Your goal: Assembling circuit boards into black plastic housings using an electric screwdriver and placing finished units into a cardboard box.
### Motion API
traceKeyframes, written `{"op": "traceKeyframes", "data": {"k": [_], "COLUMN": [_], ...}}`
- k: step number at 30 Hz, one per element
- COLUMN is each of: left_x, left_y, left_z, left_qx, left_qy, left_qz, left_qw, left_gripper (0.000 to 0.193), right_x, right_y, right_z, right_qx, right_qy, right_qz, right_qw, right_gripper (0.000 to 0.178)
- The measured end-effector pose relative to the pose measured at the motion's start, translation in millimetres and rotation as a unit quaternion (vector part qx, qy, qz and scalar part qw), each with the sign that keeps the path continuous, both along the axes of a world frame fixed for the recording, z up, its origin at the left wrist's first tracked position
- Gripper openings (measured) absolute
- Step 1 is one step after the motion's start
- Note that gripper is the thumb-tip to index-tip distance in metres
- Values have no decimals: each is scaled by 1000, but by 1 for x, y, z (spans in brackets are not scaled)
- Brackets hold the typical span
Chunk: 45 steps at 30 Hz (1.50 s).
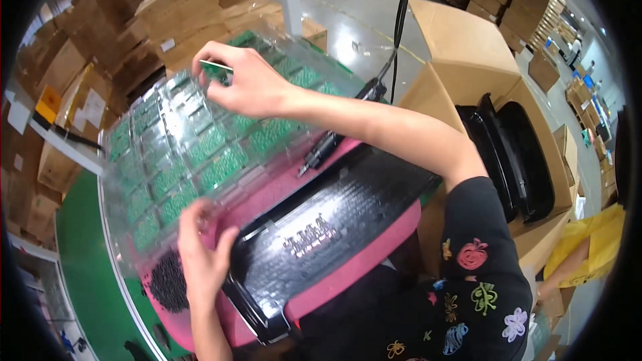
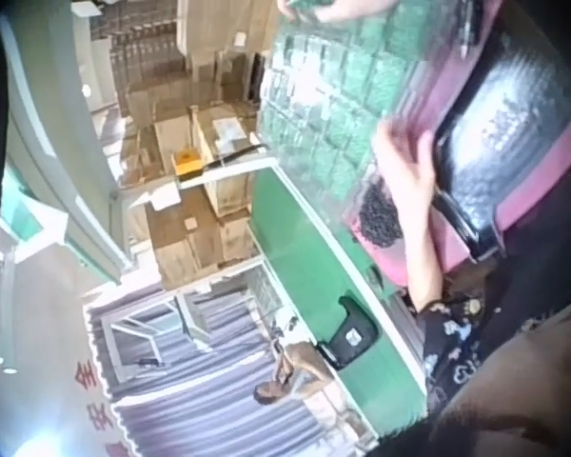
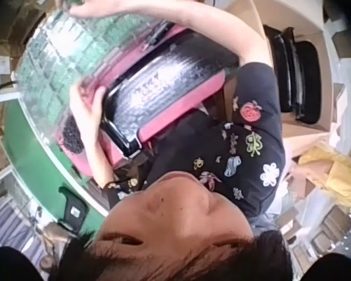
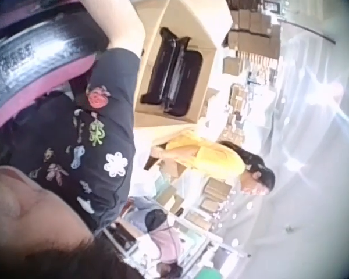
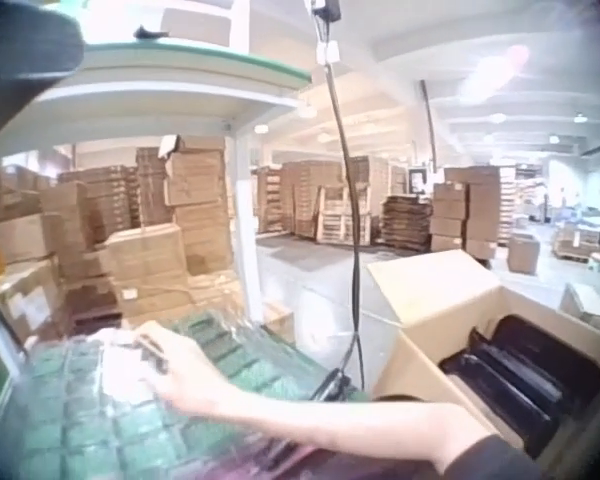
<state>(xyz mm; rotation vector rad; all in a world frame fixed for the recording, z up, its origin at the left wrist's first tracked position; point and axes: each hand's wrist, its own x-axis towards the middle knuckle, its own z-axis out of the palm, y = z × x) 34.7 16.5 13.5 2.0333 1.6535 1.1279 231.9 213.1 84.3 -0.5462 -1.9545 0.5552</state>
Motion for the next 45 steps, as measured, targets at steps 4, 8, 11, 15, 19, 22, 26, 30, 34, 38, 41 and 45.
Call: {"op": "traceKeyframes", "data": {"k": [4,8,11,15,19,22,26,30,34,38,41,45], "left_x": [36,48,55,40,26,24,26,36,36,38,39,41], "left_y": [10,-4,-1,7,7,8,1,-6,-6,-8,-6,-4], "left_z": [14,30,35,38,26,9,-2,-9,-15,-15,-14,-16], "left_qx": [184,314,314,279,129,38,-122,-181,-171,-185,-197,-200], "left_qy": [-51,26,9,11,-3,-30,-9,53,93,107,110,108], "left_qz": [-7,-49,-76,-120,-208,-266,-276,-268,-251,-240,-237,-233], "left_qw": [982,948,946,953,970,963,953,945,948,947,945,946], "left_gripper": [87,73,62,58,56,57,54,54,54,54,55,55], "right_x": [14,19,32,65,103,114,118,119,116,116,116,119], "right_y": [-105,-154,-161,-163,-162,-168,-171,-171,-170,-171,-170,-168], "right_z": [7,8,0,-11,-30,-42,-60,-86,-96,-99,-98,-101], "right_qx": [-173,-209,-243,-112,-100,-102,-181,-147,-162,-167,-169,-170], "right_qy": [118,207,240,76,-93,-159,-248,-258,-272,-271,-270,-274], "right_qz": [161,154,128,-8,-13,3,9,15,11,9,9,14], "right_qw": [964,943,931,991,991,982,952,955,949,948,948,946], "right_gripper": [22,21,30,53,62,64,63,55,55,55,55,56]}}
